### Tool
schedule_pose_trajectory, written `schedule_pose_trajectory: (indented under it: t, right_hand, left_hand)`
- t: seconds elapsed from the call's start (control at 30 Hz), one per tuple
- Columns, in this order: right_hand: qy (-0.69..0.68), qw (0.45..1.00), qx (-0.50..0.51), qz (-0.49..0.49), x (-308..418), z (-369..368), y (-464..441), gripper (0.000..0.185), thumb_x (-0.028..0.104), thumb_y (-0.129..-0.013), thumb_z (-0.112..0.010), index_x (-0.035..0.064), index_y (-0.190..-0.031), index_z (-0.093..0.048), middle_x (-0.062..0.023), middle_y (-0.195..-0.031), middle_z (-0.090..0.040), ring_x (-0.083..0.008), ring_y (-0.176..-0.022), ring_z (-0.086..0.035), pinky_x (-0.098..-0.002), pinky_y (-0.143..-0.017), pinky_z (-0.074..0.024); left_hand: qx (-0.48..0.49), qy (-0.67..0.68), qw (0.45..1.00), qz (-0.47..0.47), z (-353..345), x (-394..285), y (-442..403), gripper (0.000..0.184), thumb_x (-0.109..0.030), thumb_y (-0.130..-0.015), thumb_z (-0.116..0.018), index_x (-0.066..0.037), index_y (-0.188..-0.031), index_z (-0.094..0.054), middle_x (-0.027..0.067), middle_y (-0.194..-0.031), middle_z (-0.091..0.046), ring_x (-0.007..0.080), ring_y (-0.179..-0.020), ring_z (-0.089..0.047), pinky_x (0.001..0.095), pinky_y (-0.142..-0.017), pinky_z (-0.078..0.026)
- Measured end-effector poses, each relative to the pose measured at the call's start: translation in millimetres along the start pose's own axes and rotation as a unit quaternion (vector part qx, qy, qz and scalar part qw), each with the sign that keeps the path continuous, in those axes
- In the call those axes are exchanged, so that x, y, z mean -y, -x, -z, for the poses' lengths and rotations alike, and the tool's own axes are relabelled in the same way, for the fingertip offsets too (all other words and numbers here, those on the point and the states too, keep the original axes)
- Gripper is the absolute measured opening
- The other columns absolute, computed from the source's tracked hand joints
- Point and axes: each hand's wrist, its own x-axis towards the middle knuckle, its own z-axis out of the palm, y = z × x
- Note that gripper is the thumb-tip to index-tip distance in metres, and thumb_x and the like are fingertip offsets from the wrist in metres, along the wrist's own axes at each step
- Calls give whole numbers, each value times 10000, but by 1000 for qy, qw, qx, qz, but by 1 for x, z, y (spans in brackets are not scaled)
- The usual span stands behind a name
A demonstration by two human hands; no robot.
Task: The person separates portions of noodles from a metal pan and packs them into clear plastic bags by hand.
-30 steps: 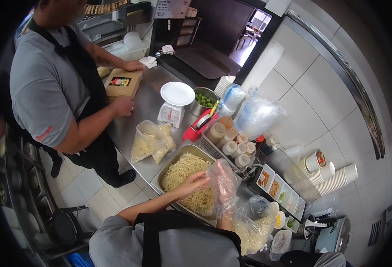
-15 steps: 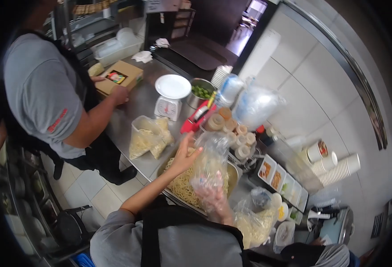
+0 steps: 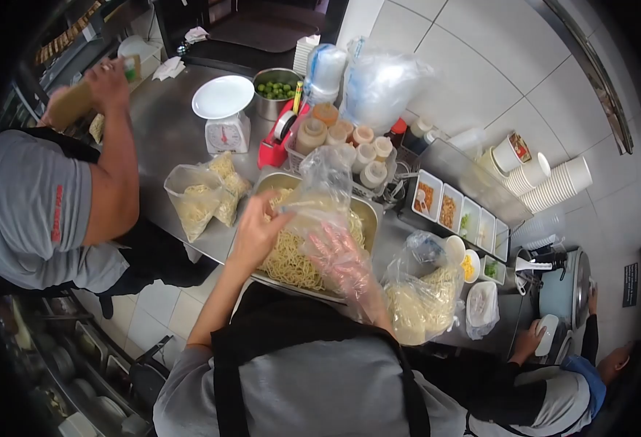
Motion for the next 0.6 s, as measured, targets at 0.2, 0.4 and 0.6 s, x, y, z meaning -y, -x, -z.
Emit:
schedule_pose_trajectory:
  t: [0.2,0.4,0.6]
  right_hand:
    - [370,927,67,6,24,9,-6,775,19,-832,-578,184,-1472,-174,-176,-1491,-220,-310,-1207,-467,-373,-923,-452]
    - [920,364,143,42,-33,3,-32,650,61,-831,-548,366,-1380,-378,-199,-1451,-285,-392,-1021,-527,-397,-787,-500]
    - [898,407,52,159,-68,45,-41,388,152,-819,-524,247,-1193,-568,-195,-1341,-396,-395,-1029,-500,-449,-787,-479]
  left_hand:
    - [-28,13,994,107,20,24,1,476,97,-803,-475,14,-1272,-481,172,-1382,-427,376,-1174,-487,377,-935,-420]
    - [-23,63,985,159,-7,39,36,560,-133,-915,-468,25,-1411,-260,233,-1469,-242,360,-1330,-317,402,-1085,-237]
    - [2,93,974,208,-51,78,96,657,-425,-972,-310,26,-1433,-179,205,-1509,-136,353,-1395,-131,420,-1119,-114]
